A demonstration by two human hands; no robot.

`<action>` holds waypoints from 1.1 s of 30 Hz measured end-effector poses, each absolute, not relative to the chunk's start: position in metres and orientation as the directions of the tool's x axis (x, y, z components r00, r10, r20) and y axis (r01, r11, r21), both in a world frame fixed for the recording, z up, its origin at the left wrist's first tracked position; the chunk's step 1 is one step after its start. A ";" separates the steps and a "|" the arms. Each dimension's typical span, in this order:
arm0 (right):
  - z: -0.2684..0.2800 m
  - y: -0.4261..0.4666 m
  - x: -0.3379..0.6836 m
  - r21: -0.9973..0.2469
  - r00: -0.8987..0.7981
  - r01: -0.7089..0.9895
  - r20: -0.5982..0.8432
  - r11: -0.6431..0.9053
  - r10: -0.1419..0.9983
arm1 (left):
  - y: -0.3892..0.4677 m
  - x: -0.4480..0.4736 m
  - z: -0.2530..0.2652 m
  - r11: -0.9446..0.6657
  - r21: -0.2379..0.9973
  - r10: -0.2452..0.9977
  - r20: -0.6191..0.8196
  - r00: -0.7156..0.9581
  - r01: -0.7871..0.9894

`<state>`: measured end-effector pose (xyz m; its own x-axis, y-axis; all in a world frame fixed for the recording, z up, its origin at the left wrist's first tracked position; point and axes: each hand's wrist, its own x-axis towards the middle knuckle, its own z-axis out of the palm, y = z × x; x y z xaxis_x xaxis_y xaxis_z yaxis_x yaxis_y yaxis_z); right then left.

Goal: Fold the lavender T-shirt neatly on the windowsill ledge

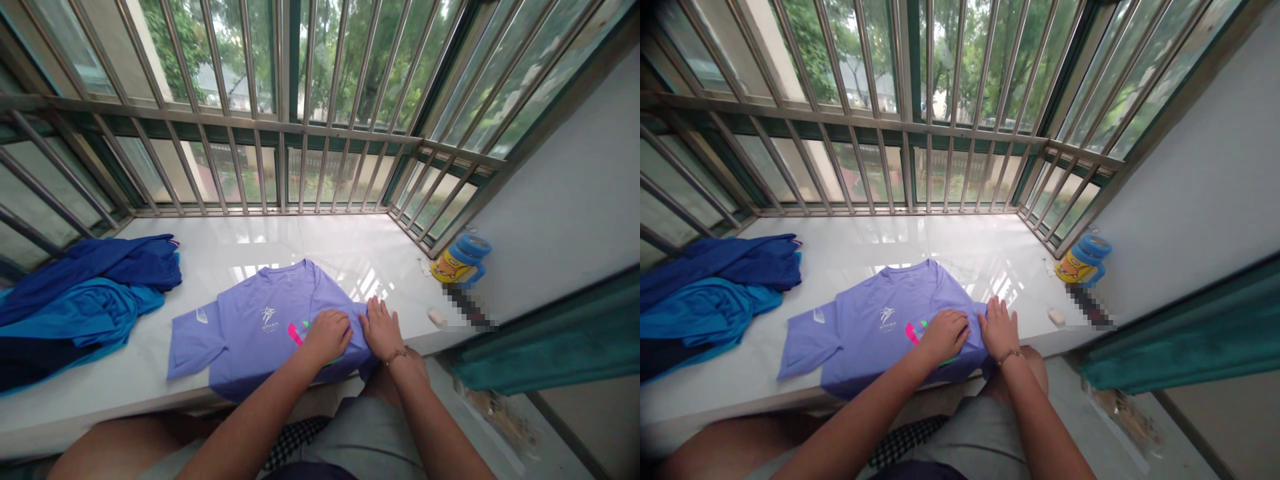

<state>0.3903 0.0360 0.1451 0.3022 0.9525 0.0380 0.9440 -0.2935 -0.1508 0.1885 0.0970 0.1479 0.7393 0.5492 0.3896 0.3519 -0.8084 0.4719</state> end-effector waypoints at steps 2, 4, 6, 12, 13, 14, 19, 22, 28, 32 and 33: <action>0.148 0.039 0.389 -0.163 0.304 0.944 0.098 -0.286 0.948 | 0.095 0.190 0.149 -0.802 0.477 0.555 0.375 0.742 0.359; 0.151 0.042 0.382 -0.180 0.242 0.959 0.124 -0.219 0.962 | 0.099 0.193 0.155 -0.778 0.507 0.584 0.363 0.727 0.372; 0.153 0.044 0.371 -0.194 0.190 0.966 0.088 -0.170 0.978 | 0.113 0.195 0.164 -0.728 0.525 0.653 0.336 0.679 0.440; 0.154 0.043 0.353 -0.199 0.212 0.958 0.010 -0.206 0.977 | 0.208 0.194 0.187 -0.471 0.446 0.879 0.168 0.445 0.761; 0.154 0.042 0.353 -0.197 0.213 0.958 0.007 -0.208 0.977 | 0.224 0.193 0.187 -0.461 0.438 0.884 0.156 0.440 0.772; 0.154 0.042 0.354 -0.195 0.215 0.958 0.004 -0.210 0.977 | 0.238 0.192 0.186 -0.461 0.428 0.884 0.144 0.445 0.777; 0.158 0.042 0.354 -0.189 0.216 0.958 -0.023 -0.216 0.976 | 0.280 0.176 0.173 -0.519 0.389 0.847 0.115 0.519 0.762; 0.159 0.042 0.352 -0.178 0.228 0.956 -0.047 -0.233 0.972 | 0.293 0.164 0.164 -0.561 0.387 0.818 0.122 0.562 0.732; 0.159 0.043 0.352 -0.155 0.242 0.955 -0.074 -0.251 0.967 | 0.304 0.160 0.162 -0.595 0.390 0.792 0.137 0.595 0.702; 0.158 0.043 0.352 -0.157 0.246 0.954 -0.067 -0.254 0.967 | 0.295 0.169 0.169 -0.523 0.386 0.848 0.143 0.511 0.760; 0.158 0.043 0.352 -0.157 0.248 0.954 -0.064 -0.255 0.967 | 0.293 0.172 0.170 -0.497 0.392 0.864 0.139 0.484 0.774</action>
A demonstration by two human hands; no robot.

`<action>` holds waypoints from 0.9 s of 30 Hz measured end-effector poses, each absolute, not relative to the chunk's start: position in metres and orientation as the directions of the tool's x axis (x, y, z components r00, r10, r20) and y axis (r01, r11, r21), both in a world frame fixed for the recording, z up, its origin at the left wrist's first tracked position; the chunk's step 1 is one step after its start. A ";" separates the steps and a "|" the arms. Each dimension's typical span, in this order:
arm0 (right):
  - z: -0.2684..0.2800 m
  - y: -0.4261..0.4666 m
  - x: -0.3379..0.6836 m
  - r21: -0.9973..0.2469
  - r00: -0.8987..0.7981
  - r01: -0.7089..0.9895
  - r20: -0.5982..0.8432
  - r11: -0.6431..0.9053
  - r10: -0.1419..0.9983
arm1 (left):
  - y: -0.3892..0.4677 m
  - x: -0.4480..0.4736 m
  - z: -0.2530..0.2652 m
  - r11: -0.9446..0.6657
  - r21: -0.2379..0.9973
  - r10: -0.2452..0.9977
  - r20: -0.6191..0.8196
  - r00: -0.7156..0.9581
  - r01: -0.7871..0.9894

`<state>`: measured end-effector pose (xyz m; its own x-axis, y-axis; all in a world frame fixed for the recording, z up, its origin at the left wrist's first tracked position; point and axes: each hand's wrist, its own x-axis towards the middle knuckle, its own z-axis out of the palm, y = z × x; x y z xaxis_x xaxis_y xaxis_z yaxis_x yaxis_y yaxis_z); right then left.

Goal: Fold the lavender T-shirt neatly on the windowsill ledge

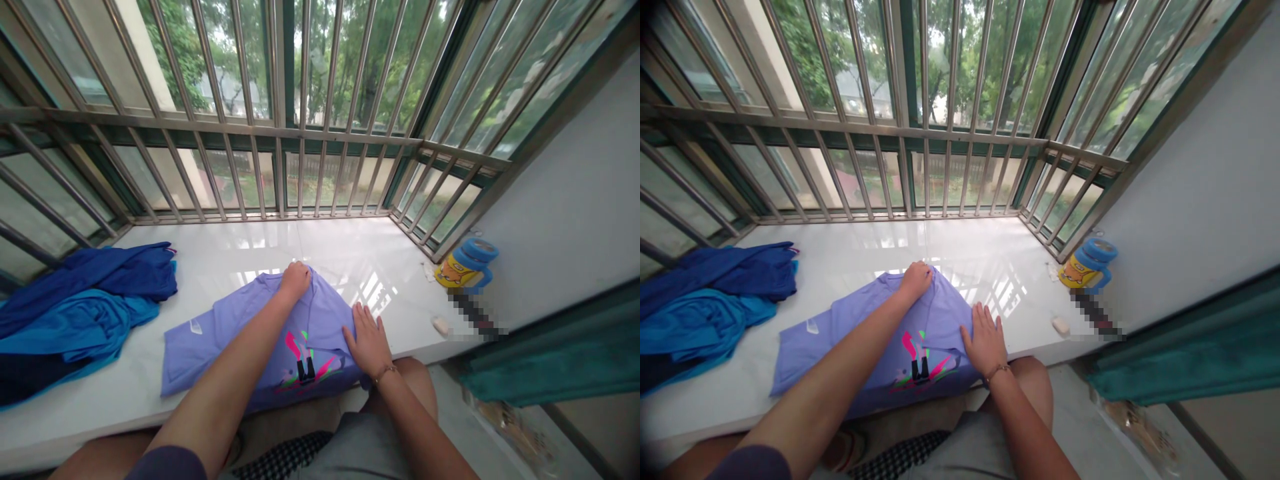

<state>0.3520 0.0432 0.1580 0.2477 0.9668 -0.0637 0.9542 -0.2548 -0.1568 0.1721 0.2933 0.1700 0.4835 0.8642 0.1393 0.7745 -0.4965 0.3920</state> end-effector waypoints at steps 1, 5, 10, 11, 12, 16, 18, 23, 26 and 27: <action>0.158 0.043 0.352 -0.156 0.248 0.954 -0.060 -0.255 0.967 | 0.292 0.175 0.171 -0.469 0.403 0.879 0.130 0.459 0.786; 0.159 0.043 0.351 -0.148 0.250 0.956 -0.055 -0.255 0.967 | 0.293 0.190 0.172 -0.352 0.468 0.923 0.032 0.383 0.810; 0.160 0.043 0.351 -0.149 0.251 0.955 -0.052 -0.256 0.967 | 0.302 0.201 0.169 -0.211 0.544 0.947 -0.093 0.308 0.812; 0.160 0.043 0.351 -0.150 0.251 0.955 -0.050 -0.255 0.967 | 0.303 0.202 0.169 -0.190 0.565 0.948 -0.107 0.300 0.803; 0.160 0.043 0.351 -0.150 0.250 0.955 -0.048 -0.254 0.967 | 0.304 0.202 0.168 -0.171 0.589 0.948 -0.119 0.294 0.790; 0.158 0.043 0.352 -0.155 0.248 0.955 -0.038 -0.251 0.968 | 0.306 0.198 0.166 -0.105 0.709 0.947 -0.142 0.287 0.698; 0.157 0.043 0.352 -0.161 0.248 0.955 -0.036 -0.250 0.968 | 0.306 0.196 0.165 -0.064 0.770 0.948 -0.152 0.280 0.635; 0.158 0.043 0.351 -0.173 0.251 0.952 -0.037 -0.253 0.967 | 0.302 0.191 0.161 0.033 0.878 0.945 -0.183 0.271 0.478; 0.159 0.043 0.351 -0.171 0.254 0.951 -0.044 -0.258 0.966 | 0.300 0.189 0.159 0.055 0.911 0.938 -0.187 0.291 0.409; 0.160 0.043 0.351 -0.169 0.254 0.951 -0.047 -0.259 0.966 | 0.299 0.188 0.159 0.058 0.917 0.934 -0.189 0.302 0.394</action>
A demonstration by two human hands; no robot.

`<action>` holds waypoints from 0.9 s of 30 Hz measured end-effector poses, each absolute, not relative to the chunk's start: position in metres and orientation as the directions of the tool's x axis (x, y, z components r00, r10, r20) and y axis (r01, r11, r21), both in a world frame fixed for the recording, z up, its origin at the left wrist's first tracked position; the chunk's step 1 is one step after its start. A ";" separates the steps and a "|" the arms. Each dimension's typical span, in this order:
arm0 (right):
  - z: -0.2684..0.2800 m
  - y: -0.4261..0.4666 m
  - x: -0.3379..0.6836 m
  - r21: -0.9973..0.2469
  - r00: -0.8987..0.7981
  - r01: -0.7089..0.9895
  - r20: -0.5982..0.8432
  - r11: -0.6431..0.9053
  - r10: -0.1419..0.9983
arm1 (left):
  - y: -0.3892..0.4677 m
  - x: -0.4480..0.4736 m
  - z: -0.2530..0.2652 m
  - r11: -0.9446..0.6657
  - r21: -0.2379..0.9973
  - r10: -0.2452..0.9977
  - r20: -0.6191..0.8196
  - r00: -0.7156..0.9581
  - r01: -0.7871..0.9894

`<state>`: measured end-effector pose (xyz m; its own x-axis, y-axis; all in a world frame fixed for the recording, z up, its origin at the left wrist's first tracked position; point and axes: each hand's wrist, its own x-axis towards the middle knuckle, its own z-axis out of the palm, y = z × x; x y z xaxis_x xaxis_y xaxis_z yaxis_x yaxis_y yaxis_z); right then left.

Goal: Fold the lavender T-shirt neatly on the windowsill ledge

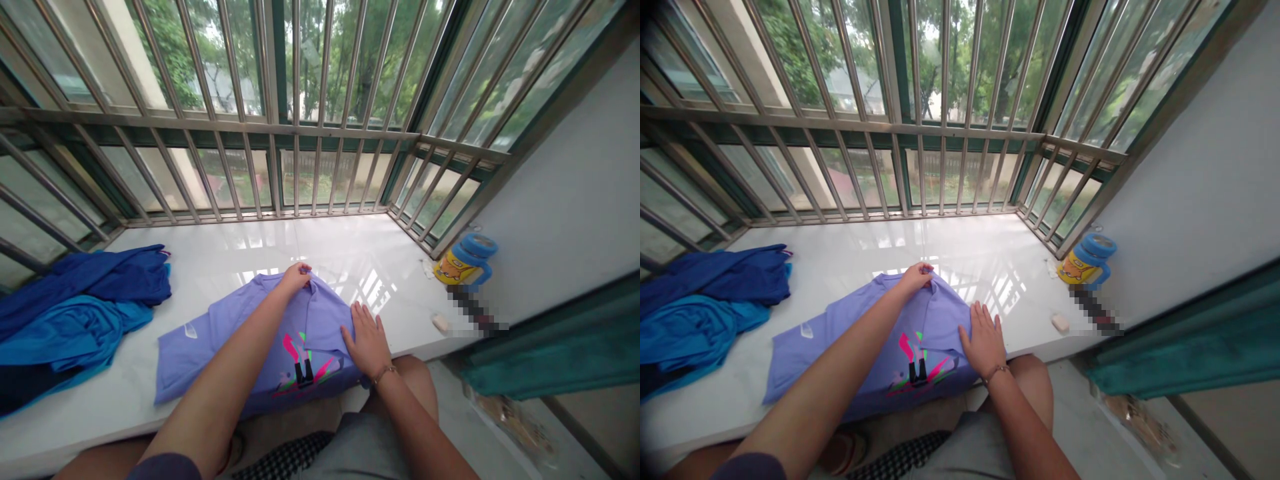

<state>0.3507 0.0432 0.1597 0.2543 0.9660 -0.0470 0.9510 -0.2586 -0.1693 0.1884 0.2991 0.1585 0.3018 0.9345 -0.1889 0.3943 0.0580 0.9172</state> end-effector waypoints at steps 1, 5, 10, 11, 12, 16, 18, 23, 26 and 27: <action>0.160 0.043 0.351 -0.168 0.255 0.951 -0.050 -0.260 0.966 | 0.299 0.187 0.158 0.060 0.922 0.931 -0.190 0.312 0.383; 0.161 0.043 0.351 -0.164 0.257 0.951 -0.055 -0.263 0.965 | 0.299 0.181 0.156 0.049 0.928 0.921 -0.186 0.343 0.370; 0.160 0.042 0.350 -0.176 0.259 0.949 -0.045 -0.262 0.965 | 0.302 0.174 0.153 0.002 0.915 0.921 -0.160 0.356 0.404; 0.160 0.043 0.350 -0.179 0.257 0.949 -0.042 -0.260 0.966 | 0.303 0.173 0.152 -0.010 0.911 0.921 -0.152 0.359 0.412; 0.159 0.043 0.351 -0.181 0.254 0.949 -0.038 -0.257 0.966 | 0.303 0.172 0.151 -0.023 0.907 0.921 -0.145 0.362 0.420; 0.160 0.043 0.353 -0.182 0.254 0.950 -0.028 -0.255 0.967 | 0.305 0.172 0.150 -0.076 0.889 0.917 -0.115 0.382 0.452; 0.164 0.040 0.350 -0.181 0.254 0.952 0.029 -0.245 0.967 | 0.306 0.172 0.150 -0.101 0.880 0.915 -0.101 0.390 0.464; 0.178 0.027 0.316 -0.232 0.002 0.971 0.251 0.058 0.968 | 0.305 0.169 0.148 -0.147 0.859 0.913 -0.073 0.402 0.490; 0.176 0.030 0.291 -0.229 -0.130 0.955 0.248 0.188 0.960 | 0.304 0.168 0.146 -0.169 0.852 0.913 -0.054 0.403 0.496; 0.172 0.032 0.285 -0.214 -0.147 0.956 0.241 0.200 0.959 | 0.304 0.168 0.146 -0.176 0.850 0.914 -0.047 0.404 0.497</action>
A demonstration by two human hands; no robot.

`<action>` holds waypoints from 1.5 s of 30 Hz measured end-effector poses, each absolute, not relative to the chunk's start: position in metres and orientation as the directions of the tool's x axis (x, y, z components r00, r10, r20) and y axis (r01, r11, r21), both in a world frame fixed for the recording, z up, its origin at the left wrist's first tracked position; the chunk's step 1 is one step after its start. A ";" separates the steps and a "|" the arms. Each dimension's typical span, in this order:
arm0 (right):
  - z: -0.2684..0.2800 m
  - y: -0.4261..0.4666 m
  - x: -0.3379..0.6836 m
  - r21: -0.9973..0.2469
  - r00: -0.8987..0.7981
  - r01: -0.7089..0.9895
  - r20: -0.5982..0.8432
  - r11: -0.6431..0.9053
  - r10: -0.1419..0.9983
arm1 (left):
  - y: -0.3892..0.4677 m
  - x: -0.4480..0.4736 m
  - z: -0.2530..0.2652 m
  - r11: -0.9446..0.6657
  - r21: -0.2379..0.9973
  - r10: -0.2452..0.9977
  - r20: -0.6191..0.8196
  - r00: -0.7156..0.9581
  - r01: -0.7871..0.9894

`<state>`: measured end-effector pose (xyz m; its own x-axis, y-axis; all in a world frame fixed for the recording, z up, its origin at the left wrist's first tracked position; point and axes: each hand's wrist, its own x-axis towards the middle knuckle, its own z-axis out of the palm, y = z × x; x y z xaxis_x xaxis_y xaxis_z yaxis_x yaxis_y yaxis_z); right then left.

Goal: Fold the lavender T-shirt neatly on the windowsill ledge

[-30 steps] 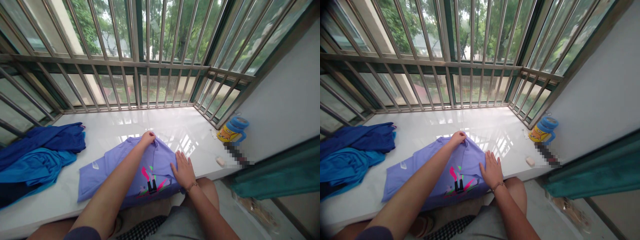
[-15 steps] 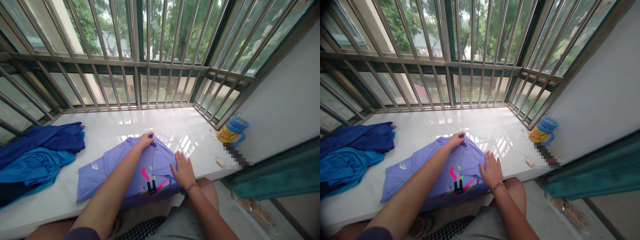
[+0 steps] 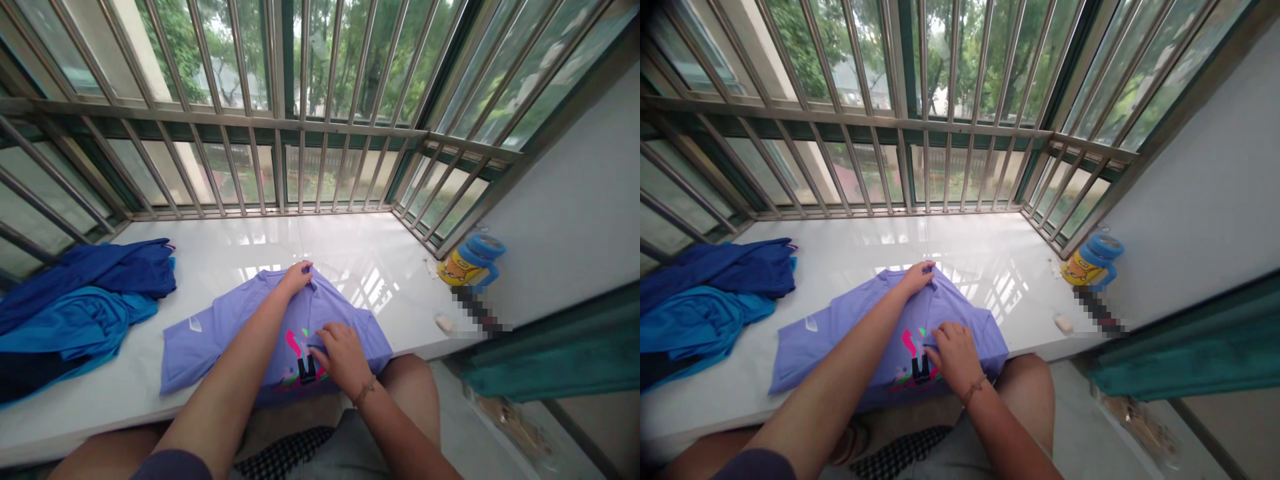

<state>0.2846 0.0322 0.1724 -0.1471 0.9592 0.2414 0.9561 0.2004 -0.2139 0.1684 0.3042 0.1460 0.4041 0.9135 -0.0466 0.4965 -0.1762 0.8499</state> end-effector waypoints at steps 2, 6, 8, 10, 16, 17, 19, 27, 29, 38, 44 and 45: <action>0.165 0.038 0.278 -0.181 -0.165 0.960 0.242 0.212 0.956 | 0.304 0.168 0.145 -0.188 0.846 0.914 -0.035 0.404 0.498; 0.154 0.042 0.281 -0.167 -0.189 0.953 0.320 0.252 0.928 | 0.303 0.169 0.145 -0.199 0.838 0.914 -0.028 0.404 0.509; 0.154 0.038 0.285 -0.192 -0.190 0.941 0.385 0.280 0.903 | 0.303 0.169 0.146 -0.204 0.833 0.913 -0.027 0.407 0.514; 0.155 0.033 0.288 -0.216 -0.195 0.925 0.439 0.314 0.877 | 0.303 0.169 0.147 -0.218 0.826 0.913 -0.016 0.408 0.520; 0.150 0.026 0.293 -0.198 -0.306 0.894 0.389 0.403 0.869 | 0.302 0.168 0.150 -0.275 0.787 0.917 0.042 0.397 0.552; 0.148 0.026 0.294 -0.193 -0.322 0.890 0.375 0.413 0.869 | 0.301 0.168 0.150 -0.284 0.777 0.919 0.052 0.391 0.562; 0.145 0.027 0.295 -0.189 -0.336 0.886 0.365 0.423 0.868 | 0.299 0.168 0.150 -0.301 0.752 0.924 0.078 0.374 0.586; 0.154 0.023 0.295 -0.222 -0.338 0.879 0.336 0.423 0.879 | 0.280 0.180 0.151 -0.373 0.600 0.926 0.195 0.322 0.708; 0.158 0.020 0.295 -0.230 -0.350 0.874 0.314 0.428 0.883 | 0.274 0.183 0.153 -0.397 0.554 0.917 0.222 0.330 0.732; 0.163 0.033 0.312 -0.243 -0.148 0.948 0.226 0.203 0.963 | 0.261 0.188 0.152 -0.472 0.404 0.882 0.224 0.415 0.784; 0.155 0.044 0.326 -0.175 0.256 0.950 -0.034 -0.258 0.966 | 0.263 0.190 0.150 -0.450 0.359 0.893 0.179 0.413 0.818; 0.154 0.042 0.328 -0.162 0.306 0.937 -0.050 -0.310 0.951 | 0.264 0.190 0.150 -0.447 0.354 0.895 0.171 0.413 0.822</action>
